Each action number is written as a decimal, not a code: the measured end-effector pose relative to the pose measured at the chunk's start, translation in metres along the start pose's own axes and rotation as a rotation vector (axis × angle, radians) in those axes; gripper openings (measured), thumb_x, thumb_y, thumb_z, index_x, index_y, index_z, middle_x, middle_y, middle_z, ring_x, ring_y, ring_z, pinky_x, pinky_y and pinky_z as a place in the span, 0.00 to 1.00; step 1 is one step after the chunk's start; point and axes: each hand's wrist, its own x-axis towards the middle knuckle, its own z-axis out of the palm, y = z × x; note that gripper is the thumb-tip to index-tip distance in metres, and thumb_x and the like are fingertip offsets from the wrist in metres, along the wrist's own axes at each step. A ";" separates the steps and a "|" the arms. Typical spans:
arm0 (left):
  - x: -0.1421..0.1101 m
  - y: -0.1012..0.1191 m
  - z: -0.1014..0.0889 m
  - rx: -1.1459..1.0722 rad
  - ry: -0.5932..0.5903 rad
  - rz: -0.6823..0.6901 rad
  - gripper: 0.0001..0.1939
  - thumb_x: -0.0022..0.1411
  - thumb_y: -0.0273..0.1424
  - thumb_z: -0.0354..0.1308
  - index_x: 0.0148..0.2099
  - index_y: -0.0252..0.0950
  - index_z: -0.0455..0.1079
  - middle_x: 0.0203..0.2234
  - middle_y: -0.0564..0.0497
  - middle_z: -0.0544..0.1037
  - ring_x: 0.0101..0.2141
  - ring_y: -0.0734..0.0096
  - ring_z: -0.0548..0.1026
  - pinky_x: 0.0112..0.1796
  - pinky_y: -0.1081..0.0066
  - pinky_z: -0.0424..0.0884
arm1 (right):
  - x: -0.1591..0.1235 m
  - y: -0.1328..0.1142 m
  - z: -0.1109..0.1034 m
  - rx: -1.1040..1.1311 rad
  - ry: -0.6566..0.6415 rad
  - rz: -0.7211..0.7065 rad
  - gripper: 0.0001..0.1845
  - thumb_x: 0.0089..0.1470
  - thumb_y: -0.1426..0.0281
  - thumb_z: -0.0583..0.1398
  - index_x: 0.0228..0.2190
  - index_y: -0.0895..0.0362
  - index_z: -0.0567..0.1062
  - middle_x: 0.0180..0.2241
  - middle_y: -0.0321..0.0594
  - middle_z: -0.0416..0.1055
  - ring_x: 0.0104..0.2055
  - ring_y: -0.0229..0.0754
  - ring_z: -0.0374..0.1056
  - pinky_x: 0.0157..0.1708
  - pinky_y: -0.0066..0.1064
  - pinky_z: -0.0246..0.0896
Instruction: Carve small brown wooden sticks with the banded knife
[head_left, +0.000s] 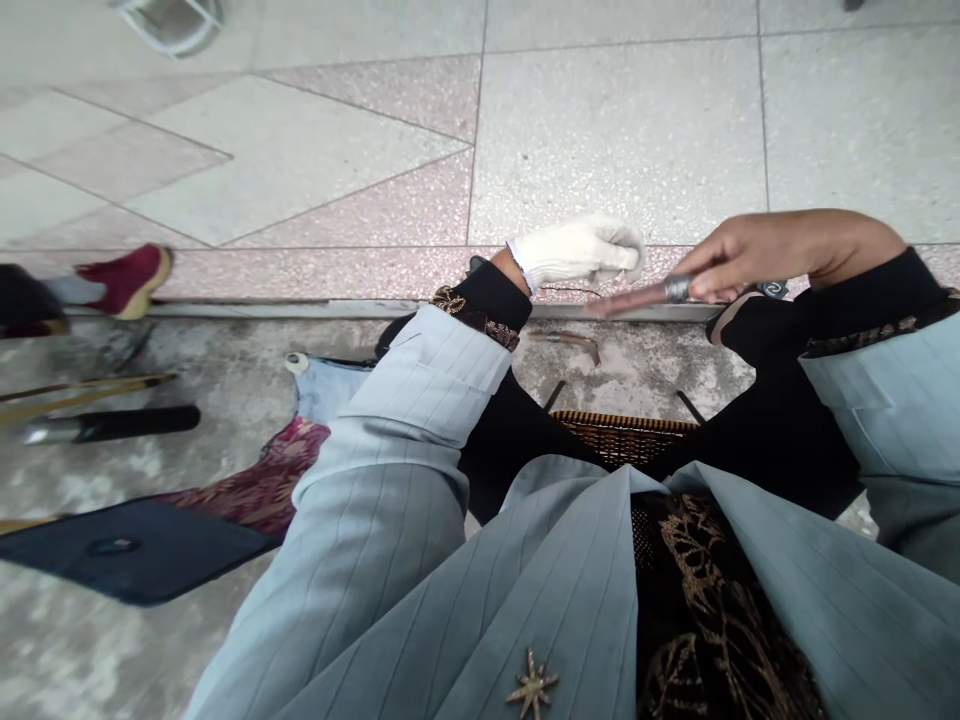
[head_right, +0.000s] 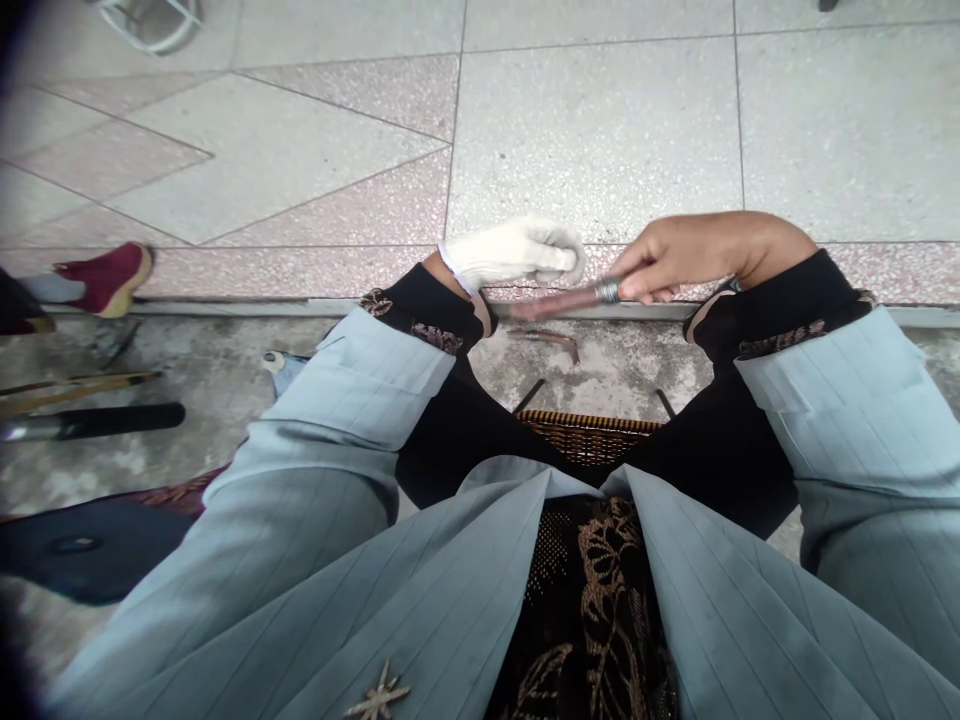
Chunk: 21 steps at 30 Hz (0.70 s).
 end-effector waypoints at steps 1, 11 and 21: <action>-0.001 0.001 -0.001 -0.010 0.014 0.020 0.05 0.66 0.25 0.60 0.35 0.31 0.74 0.21 0.54 0.72 0.22 0.82 0.63 0.24 0.75 0.58 | -0.004 -0.006 -0.002 0.134 0.066 -0.015 0.16 0.56 0.56 0.65 0.38 0.55 0.83 0.31 0.38 0.76 0.30 0.39 0.67 0.33 0.34 0.63; 0.004 0.000 0.010 -0.089 -0.059 0.009 0.07 0.62 0.30 0.65 0.35 0.30 0.73 0.25 0.52 0.73 0.21 0.83 0.66 0.24 0.77 0.59 | 0.012 -0.011 -0.003 0.014 0.678 0.367 0.10 0.61 0.68 0.60 0.32 0.60 0.78 0.28 0.43 0.71 0.29 0.39 0.64 0.31 0.34 0.56; 0.003 -0.002 0.006 0.112 -0.069 0.017 0.03 0.62 0.25 0.59 0.36 0.31 0.74 0.24 0.54 0.72 0.22 0.83 0.66 0.26 0.78 0.57 | 0.027 0.003 0.010 -0.376 -0.015 0.264 0.20 0.57 0.53 0.61 0.40 0.54 0.84 0.39 0.45 0.80 0.37 0.49 0.72 0.38 0.39 0.62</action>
